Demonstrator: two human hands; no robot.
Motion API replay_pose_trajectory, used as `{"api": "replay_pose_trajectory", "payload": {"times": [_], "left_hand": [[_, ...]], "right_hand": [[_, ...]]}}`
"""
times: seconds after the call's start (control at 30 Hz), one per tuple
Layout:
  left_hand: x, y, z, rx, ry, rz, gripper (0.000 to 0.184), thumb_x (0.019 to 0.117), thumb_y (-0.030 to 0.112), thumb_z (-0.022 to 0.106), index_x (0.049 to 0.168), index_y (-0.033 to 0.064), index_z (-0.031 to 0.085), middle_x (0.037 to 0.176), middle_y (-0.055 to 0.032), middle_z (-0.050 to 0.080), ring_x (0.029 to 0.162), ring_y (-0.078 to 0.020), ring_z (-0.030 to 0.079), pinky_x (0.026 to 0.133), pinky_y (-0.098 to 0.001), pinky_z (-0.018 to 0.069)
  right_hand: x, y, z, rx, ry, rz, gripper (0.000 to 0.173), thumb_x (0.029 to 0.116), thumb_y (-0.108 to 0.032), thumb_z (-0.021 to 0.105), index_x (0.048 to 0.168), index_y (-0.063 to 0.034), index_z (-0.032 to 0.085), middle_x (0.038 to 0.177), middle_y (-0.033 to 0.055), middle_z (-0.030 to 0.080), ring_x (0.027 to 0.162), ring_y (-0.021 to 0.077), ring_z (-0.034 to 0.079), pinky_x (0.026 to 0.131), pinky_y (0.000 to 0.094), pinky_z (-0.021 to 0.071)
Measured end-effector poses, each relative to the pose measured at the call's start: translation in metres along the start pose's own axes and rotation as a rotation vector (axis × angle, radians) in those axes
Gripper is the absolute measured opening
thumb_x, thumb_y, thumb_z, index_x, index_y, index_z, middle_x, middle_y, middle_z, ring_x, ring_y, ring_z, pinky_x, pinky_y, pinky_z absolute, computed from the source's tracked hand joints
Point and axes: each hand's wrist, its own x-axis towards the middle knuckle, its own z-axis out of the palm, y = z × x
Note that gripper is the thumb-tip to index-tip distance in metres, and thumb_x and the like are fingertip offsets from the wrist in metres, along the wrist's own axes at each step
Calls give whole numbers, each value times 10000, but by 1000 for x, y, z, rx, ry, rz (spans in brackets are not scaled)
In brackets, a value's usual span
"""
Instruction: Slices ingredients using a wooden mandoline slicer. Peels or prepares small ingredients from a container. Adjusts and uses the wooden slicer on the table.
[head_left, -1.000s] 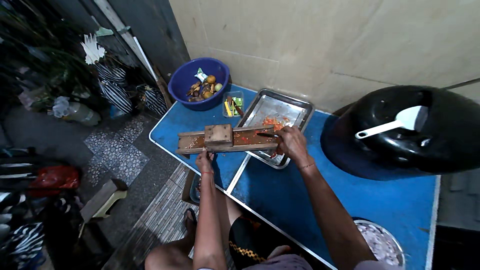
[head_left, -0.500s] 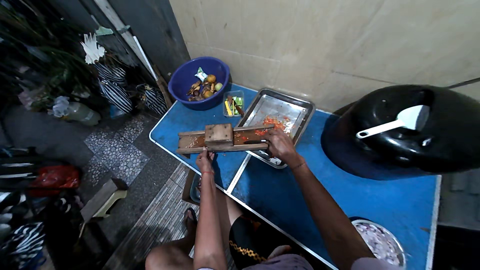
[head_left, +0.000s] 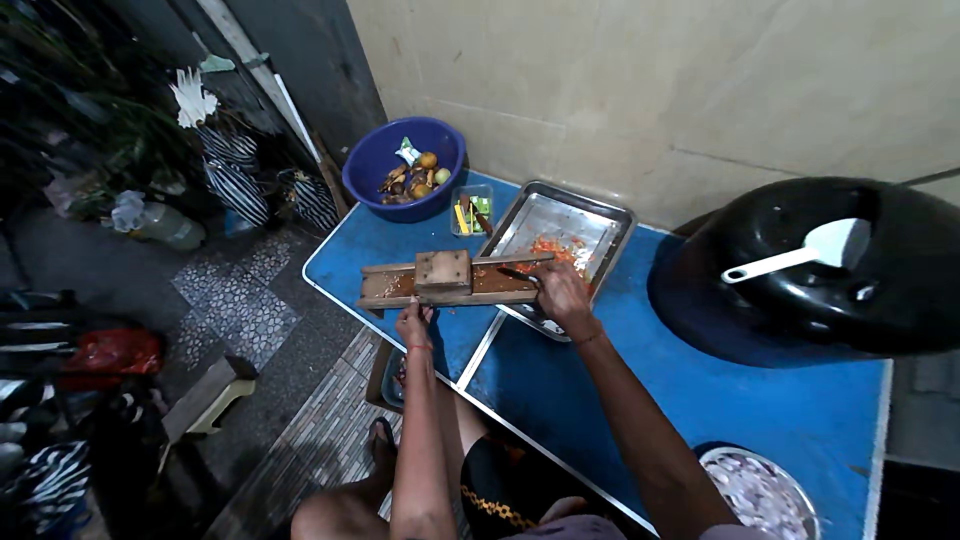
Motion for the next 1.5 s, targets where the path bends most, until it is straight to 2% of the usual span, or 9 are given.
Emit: {"api": "replay_pose_trajectory", "payload": {"times": [0.17,0.3,0.47,0.57,0.8,0.9,1.0,1.23,1.5], "left_hand": [[0,-2,-1,3,1,-7,236,1057,144,562,1083,-92,560,865,-147,610,693,-175,631,688,-314,582],[1,-1,0,11,-5,-3,245,1061,142,553,1096,-100,562,865,-153,618,691,-174,634,683,-304,578],[1,-2,0,16,-12,-9,254,1065,149,546,1113,-100,561,874,-154,618,704,-170,631,694,-301,574],[3,-2,-1,34,-28,-5,287,1072,165,535,1154,-109,561,922,-172,625,742,-184,633,721,-316,573],[2,-2,-1,21,-28,-1,273,1071,160,533,1141,-103,556,917,-168,609,730,-182,625,712,-313,571],[2,-3,-1,15,-35,4,278,1073,170,530,1143,-98,546,924,-165,606,742,-182,631,722,-314,574],[1,-4,-2,7,-35,8,259,1072,167,533,1103,-90,552,908,-156,611,737,-178,638,719,-319,581],[2,-1,-1,28,-29,8,264,1072,153,531,1139,-101,550,927,-173,616,743,-187,642,719,-320,580],[1,-4,-1,28,-37,21,264,1074,167,527,1103,-94,551,895,-153,616,734,-181,638,719,-319,578]], "right_hand": [[-6,-30,14,30,-40,-53,261,1013,-114,586,1220,-28,718,1219,242,674,1223,430,601,1010,581,489],[-5,-50,24,75,-44,-33,310,1002,-82,575,1282,-20,692,1222,256,674,1211,443,611,1023,560,492],[-13,-44,21,99,55,110,297,991,-88,591,1250,16,693,1219,289,660,1219,474,595,1030,605,469],[-21,-33,15,92,45,211,344,1013,-106,555,1316,24,652,1319,311,606,1287,476,551,1091,594,432],[-40,-12,6,28,204,284,337,999,-95,562,1265,94,645,1245,358,605,1240,523,555,1057,601,445],[-48,-9,14,42,354,144,306,958,-57,587,1201,103,682,1140,360,644,1138,536,614,1017,623,474],[-46,-18,21,101,357,15,283,945,-61,612,1178,62,715,1048,307,679,1060,497,649,935,587,524],[-36,-18,15,113,129,134,322,997,-104,572,1269,27,685,1191,295,662,1202,461,606,1047,576,464],[-55,12,9,103,401,135,272,937,-52,595,1142,79,718,1079,331,665,1090,519,627,962,605,500]]}}
